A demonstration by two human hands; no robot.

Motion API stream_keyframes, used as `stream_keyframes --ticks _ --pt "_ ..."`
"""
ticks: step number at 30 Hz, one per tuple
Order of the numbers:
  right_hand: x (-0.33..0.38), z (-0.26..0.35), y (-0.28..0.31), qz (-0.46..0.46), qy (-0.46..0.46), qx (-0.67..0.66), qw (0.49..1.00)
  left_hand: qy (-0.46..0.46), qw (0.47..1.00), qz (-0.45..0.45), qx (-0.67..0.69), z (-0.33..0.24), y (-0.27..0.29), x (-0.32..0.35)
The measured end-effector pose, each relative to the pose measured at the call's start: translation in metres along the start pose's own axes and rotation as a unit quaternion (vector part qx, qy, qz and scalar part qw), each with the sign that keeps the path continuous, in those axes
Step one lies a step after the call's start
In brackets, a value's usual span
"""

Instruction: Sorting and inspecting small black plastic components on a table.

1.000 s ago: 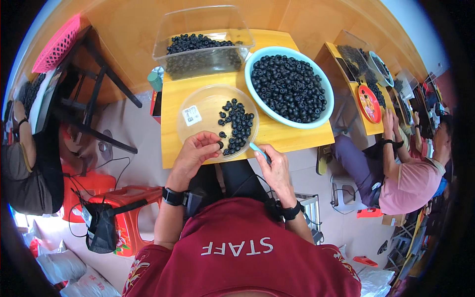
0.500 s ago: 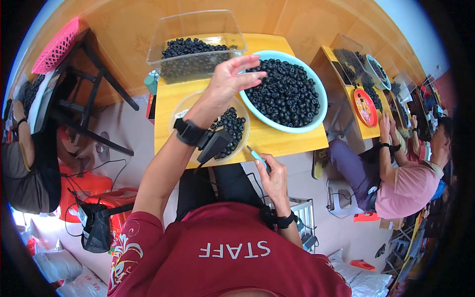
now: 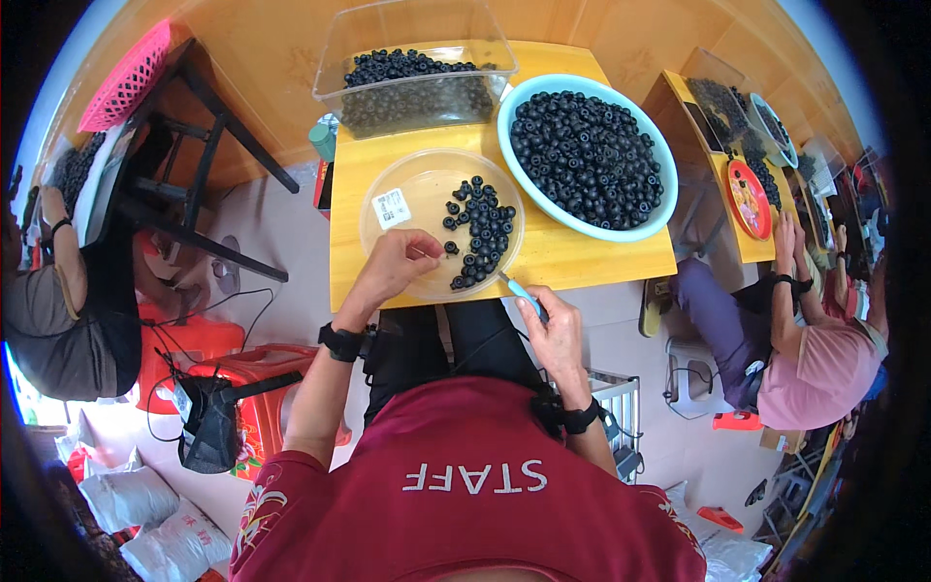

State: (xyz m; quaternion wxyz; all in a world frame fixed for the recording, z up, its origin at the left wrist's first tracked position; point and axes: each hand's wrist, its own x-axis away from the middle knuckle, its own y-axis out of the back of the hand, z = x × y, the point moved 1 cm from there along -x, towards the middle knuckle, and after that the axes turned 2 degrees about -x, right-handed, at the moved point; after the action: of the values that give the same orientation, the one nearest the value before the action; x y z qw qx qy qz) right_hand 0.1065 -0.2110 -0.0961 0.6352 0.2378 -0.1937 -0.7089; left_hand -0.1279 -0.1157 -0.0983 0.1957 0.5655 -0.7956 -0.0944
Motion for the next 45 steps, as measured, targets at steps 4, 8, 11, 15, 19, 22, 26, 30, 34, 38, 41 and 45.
stream_keyframes --ticks 4,8,11,15,19,22,26,30,34,38,41,45 --pt "0.002 -0.001 0.002 -0.025 0.012 0.002 1.000 -0.071 0.995 0.025 -0.058 -0.005 -0.025 -0.002" --pt "0.003 0.004 0.001 -0.014 -0.013 0.016 1.000 -0.225 0.955 0.027 -0.189 0.022 -0.044 -0.018" --pt "0.004 0.000 -0.003 -0.032 0.032 -0.012 0.999 -0.238 0.942 0.053 -0.232 0.038 -0.045 -0.028" --pt "0.004 -0.001 -0.002 -0.028 0.022 -0.010 0.999 -0.223 0.952 0.027 -0.211 0.030 -0.044 -0.027" --pt "0.003 0.000 -0.001 -0.030 0.020 -0.005 0.999 -0.133 0.967 0.003 -0.218 0.010 -0.035 -0.016" --pt "0.001 0.000 -0.003 -0.035 0.033 -0.004 0.999 -0.112 0.993 -0.040 0.022 -0.003 -0.023 0.000" --pt "-0.001 0.003 -0.007 -0.034 0.046 -0.010 0.998 -0.013 0.933 -0.010 0.358 -0.016 -0.017 0.021" --pt "-0.004 0.015 -0.006 -0.017 0.039 -0.028 0.999 0.011 0.854 0.021 0.520 -0.015 -0.027 0.030" --pt "-0.006 0.023 -0.010 -0.021 0.070 -0.053 0.996 0.043 0.830 0.045 0.555 -0.004 -0.035 0.029" --pt "-0.008 0.041 -0.011 -0.002 0.059 -0.063 0.996 0.052 0.825 0.043 0.562 0.001 -0.039 0.029" --pt "-0.008 0.044 -0.016 -0.009 0.100 -0.059 0.993 0.044 0.820 0.056 0.569 0.001 -0.040 0.029" --pt "-0.009 0.048 -0.018 -0.008 0.122 -0.045 0.991 0.035 0.814 0.072 0.576 -0.004 -0.040 0.030"
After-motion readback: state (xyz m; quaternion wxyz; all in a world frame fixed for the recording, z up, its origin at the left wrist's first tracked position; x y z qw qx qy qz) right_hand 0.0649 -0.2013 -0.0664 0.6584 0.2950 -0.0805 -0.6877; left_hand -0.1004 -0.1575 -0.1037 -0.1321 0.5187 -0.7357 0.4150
